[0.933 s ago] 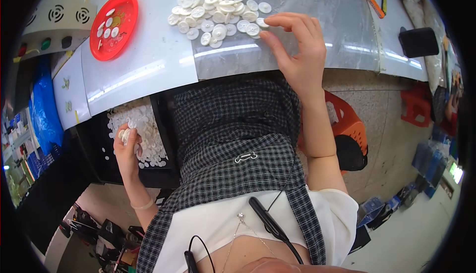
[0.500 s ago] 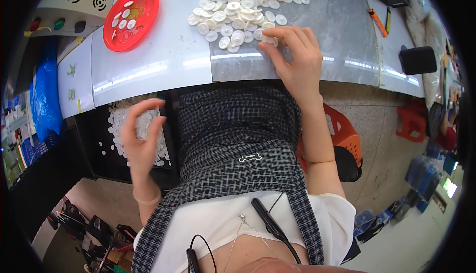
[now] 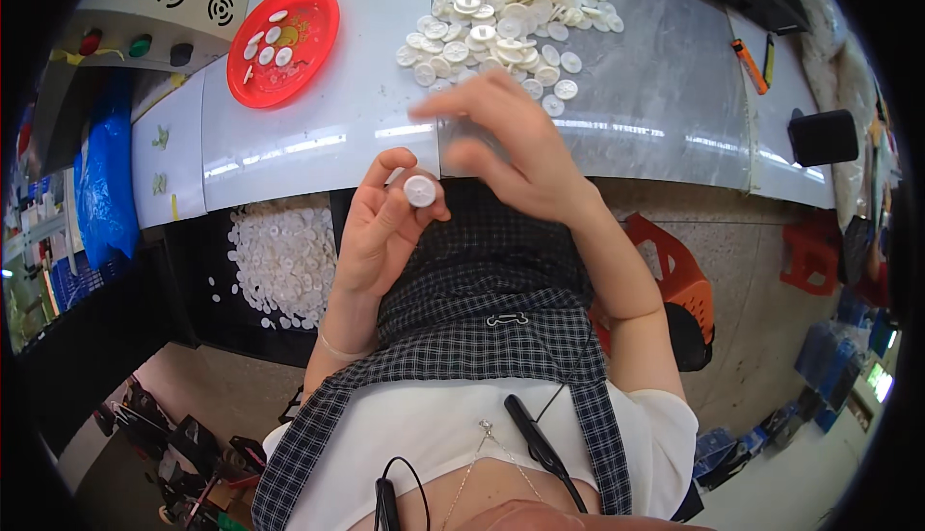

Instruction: Assembling small white plastic components by snapping them together and placing them in a tray.

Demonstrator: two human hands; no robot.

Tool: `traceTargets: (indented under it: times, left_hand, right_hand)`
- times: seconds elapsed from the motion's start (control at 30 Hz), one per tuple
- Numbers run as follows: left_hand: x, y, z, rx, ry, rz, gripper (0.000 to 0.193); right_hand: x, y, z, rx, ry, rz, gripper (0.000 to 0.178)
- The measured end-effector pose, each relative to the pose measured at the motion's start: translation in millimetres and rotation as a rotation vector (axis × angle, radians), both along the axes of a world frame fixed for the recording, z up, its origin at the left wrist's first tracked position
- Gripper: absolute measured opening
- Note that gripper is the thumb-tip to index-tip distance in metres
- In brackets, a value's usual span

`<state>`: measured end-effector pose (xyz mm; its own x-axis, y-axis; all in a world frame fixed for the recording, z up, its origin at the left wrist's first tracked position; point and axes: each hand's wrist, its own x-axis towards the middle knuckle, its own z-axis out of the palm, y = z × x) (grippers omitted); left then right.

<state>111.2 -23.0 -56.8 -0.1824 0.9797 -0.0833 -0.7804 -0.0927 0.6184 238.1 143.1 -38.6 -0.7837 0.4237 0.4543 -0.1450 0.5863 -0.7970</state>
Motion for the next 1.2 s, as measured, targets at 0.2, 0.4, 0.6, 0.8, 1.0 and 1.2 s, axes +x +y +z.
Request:
traceTargets:
  times: [0.2, 0.4, 0.6, 0.8, 1.0, 1.2]
  left_hand:
    - [-1, -9, 1, -0.095, 0.079, 0.036, 0.047]
    - [2, -8, 1, -0.105, 0.063, 0.016, 0.048]
    - [2, 1, 2, -0.079, -0.068, -0.092, 0.042]
    - [19, 18, 22, -0.178, 0.008, -0.049, 0.034]
    - [22, 22, 2, -0.088, 0.046, -0.117, 0.033]
    - [25, 23, 3, -0.054, 0.138, -0.114, 0.032]
  right_hand:
    - [-50, -1, -19, 0.601, -0.182, -0.372, 0.037]
    - [-25, 3, -20, 0.715, -0.276, -0.279, 0.022]
    - [7, 13, -22, 0.659, -0.153, -0.241, 0.013]
    - [15, 8, -8, 0.49, 0.076, -0.345, 0.019]
    - [35, -17, -4, 0.032, 0.158, -0.185, 0.029]
    - [56, -17, -14, -0.446, 0.26, -0.17, 0.031]
